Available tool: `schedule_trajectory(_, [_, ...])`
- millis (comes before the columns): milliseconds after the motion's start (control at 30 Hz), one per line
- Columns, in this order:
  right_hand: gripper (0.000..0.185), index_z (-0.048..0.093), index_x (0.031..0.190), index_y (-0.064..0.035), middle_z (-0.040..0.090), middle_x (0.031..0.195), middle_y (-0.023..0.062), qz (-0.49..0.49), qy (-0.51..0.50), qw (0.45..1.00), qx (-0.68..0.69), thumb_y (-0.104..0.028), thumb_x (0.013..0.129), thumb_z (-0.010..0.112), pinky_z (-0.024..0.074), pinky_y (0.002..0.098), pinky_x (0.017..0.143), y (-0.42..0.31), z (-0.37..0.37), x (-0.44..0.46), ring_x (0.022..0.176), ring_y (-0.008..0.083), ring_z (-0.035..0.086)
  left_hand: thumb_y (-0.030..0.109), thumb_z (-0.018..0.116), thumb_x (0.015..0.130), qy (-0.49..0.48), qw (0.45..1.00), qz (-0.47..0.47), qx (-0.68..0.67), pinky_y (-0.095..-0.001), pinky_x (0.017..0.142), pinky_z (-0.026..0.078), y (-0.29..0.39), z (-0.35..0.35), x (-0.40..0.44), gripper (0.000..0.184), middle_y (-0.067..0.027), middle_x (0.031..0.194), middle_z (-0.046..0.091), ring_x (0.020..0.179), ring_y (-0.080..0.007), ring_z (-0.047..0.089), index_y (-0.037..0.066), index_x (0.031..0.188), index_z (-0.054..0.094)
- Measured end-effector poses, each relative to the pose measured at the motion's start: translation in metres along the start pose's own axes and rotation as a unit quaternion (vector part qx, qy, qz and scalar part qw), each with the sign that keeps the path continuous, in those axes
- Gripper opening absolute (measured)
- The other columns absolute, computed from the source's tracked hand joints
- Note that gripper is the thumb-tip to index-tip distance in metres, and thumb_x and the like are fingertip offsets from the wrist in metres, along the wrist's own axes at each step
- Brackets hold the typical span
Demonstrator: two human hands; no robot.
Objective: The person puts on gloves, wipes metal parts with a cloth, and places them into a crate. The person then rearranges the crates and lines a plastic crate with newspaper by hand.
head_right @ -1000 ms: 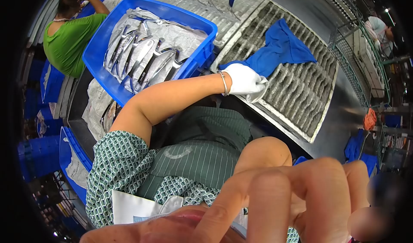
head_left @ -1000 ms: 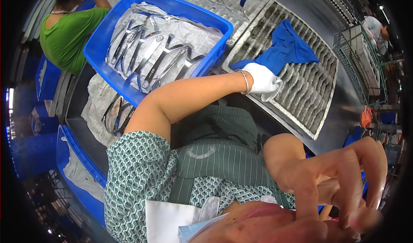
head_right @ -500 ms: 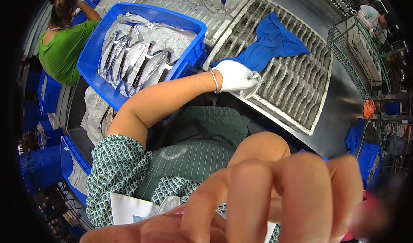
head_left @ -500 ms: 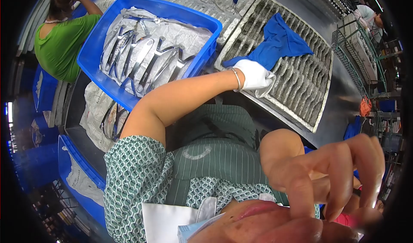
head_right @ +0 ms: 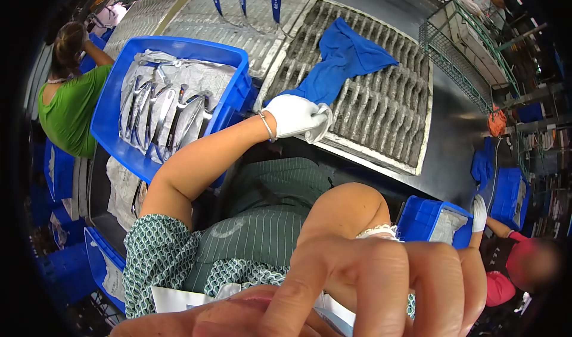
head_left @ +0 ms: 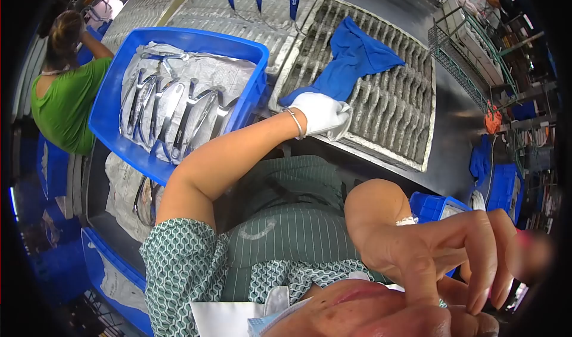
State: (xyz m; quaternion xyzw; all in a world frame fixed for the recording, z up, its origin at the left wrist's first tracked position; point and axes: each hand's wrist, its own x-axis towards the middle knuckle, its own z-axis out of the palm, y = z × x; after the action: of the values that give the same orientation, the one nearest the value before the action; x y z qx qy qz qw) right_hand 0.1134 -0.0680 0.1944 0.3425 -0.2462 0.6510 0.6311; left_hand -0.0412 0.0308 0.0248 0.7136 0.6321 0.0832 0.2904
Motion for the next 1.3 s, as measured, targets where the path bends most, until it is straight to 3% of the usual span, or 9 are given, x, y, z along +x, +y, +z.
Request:
schedule_trajectory(200, [0.027,0.050,0.103,-0.0065,0.044,0.110,0.0073,0.025,-0.022,0.999,-0.003,-0.005,0.078,0.060,0.0591,0.0277,0.064,-0.006,-0.006,0.004,0.097,0.0178,0.048,0.047,0.036,0.093,-0.012,1.000,-0.010,0.013,-0.0416,0.076,0.050,0.001,0.000,0.001,0.050,-0.0150,0.088,0.069,0.083,-0.0328,0.066,0.010,0.093,0.069])
schedule_trajectory(500, [0.030,0.049,0.106,-0.0092,0.044,0.110,0.0054,0.037,-0.039,0.998,0.021,-0.003,0.078,0.060,0.0549,0.0298,0.067,-0.001,-0.014,0.007,0.097,0.0172,0.046,0.047,0.038,0.092,0.030,1.000,0.009,0.003,-0.0410,0.071,0.048,-0.005,0.009,0.003,0.050,-0.0145,0.075,0.066,0.073,-0.0323,0.064,0.009,0.086,0.069])
schedule_trajectory(667, [0.026,0.051,0.100,-0.0103,0.047,0.108,0.0034,-0.043,0.057,0.997,-0.012,-0.002,0.078,0.063,0.0534,0.0282,0.068,0.009,0.007,0.005,0.097,0.0134,0.047,0.047,0.037,0.093,0.009,1.000,0.011,0.003,-0.0416,0.072,0.048,-0.003,0.008,0.004,0.050,-0.0151,0.077,0.066,0.075,-0.0330,0.064,0.008,0.084,0.069])
schedule_trajectory(800, [0.023,0.060,0.083,-0.0177,0.056,0.099,-0.0057,0.055,0.139,0.988,-0.050,-0.001,0.076,0.072,0.0483,0.0277,0.081,0.002,0.027,0.009,0.089,0.0045,0.052,0.047,0.037,0.093,0.032,0.999,0.009,0.000,-0.0428,0.073,0.048,-0.002,0.004,0.001,0.050,-0.0159,0.078,0.066,0.076,-0.0339,0.064,0.009,0.083,0.069])
schedule_trajectory(900, [0.020,0.058,0.090,-0.0149,0.054,0.102,-0.0018,-0.004,0.126,0.985,-0.116,-0.003,0.077,0.069,0.0506,0.0285,0.079,-0.007,0.034,0.001,0.093,0.0087,0.051,0.046,0.038,0.093,0.030,0.999,0.014,0.006,-0.0422,0.072,0.048,-0.004,0.008,0.002,0.048,-0.0154,0.077,0.066,0.075,-0.0337,0.064,0.009,0.084,0.068])
schedule_trajectory(933, [0.022,0.054,0.095,-0.0113,0.050,0.105,0.0017,-0.052,0.049,0.996,-0.062,-0.003,0.077,0.064,0.0531,0.0288,0.069,-0.001,0.009,0.002,0.095,0.0119,0.049,0.046,0.039,0.093,0.017,1.000,0.012,0.003,-0.0418,0.071,0.048,-0.004,0.009,0.004,0.047,-0.0147,0.076,0.066,0.075,-0.0331,0.064,0.009,0.085,0.068])
schedule_trajectory(1000, [0.024,0.054,0.098,-0.0121,0.049,0.108,0.0023,-0.009,-0.007,1.000,-0.009,-0.003,0.078,0.064,0.0532,0.0292,0.070,-0.009,-0.002,0.005,0.097,0.0124,0.048,0.046,0.039,0.093,0.015,1.000,0.007,0.000,-0.0410,0.071,0.049,-0.005,0.009,0.005,0.047,-0.0140,0.075,0.066,0.075,-0.0325,0.064,0.009,0.085,0.068])
schedule_trajectory(1100, [0.023,0.061,0.098,-0.0213,0.054,0.110,-0.0025,0.185,-0.016,0.983,0.008,-0.007,0.082,0.069,0.0478,0.0301,0.092,-0.039,-0.003,0.015,0.102,0.0084,0.049,0.046,0.040,0.093,0.021,1.000,0.008,0.006,-0.0407,0.072,0.049,-0.005,0.010,0.005,0.047,-0.0139,0.076,0.066,0.075,-0.0324,0.064,0.010,0.086,0.068])
schedule_trajectory(1300, [0.022,0.055,0.098,-0.0179,0.052,0.099,-0.0012,0.196,-0.047,0.979,0.009,-0.007,0.083,0.067,0.0468,0.0287,0.080,-0.036,-0.016,0.023,0.090,0.0094,0.047,0.046,0.037,0.093,0.016,1.000,0.010,0.017,-0.0423,0.074,0.049,-0.005,0.010,0.005,0.050,-0.0158,0.080,0.067,0.077,-0.0333,0.065,0.008,0.085,0.069])
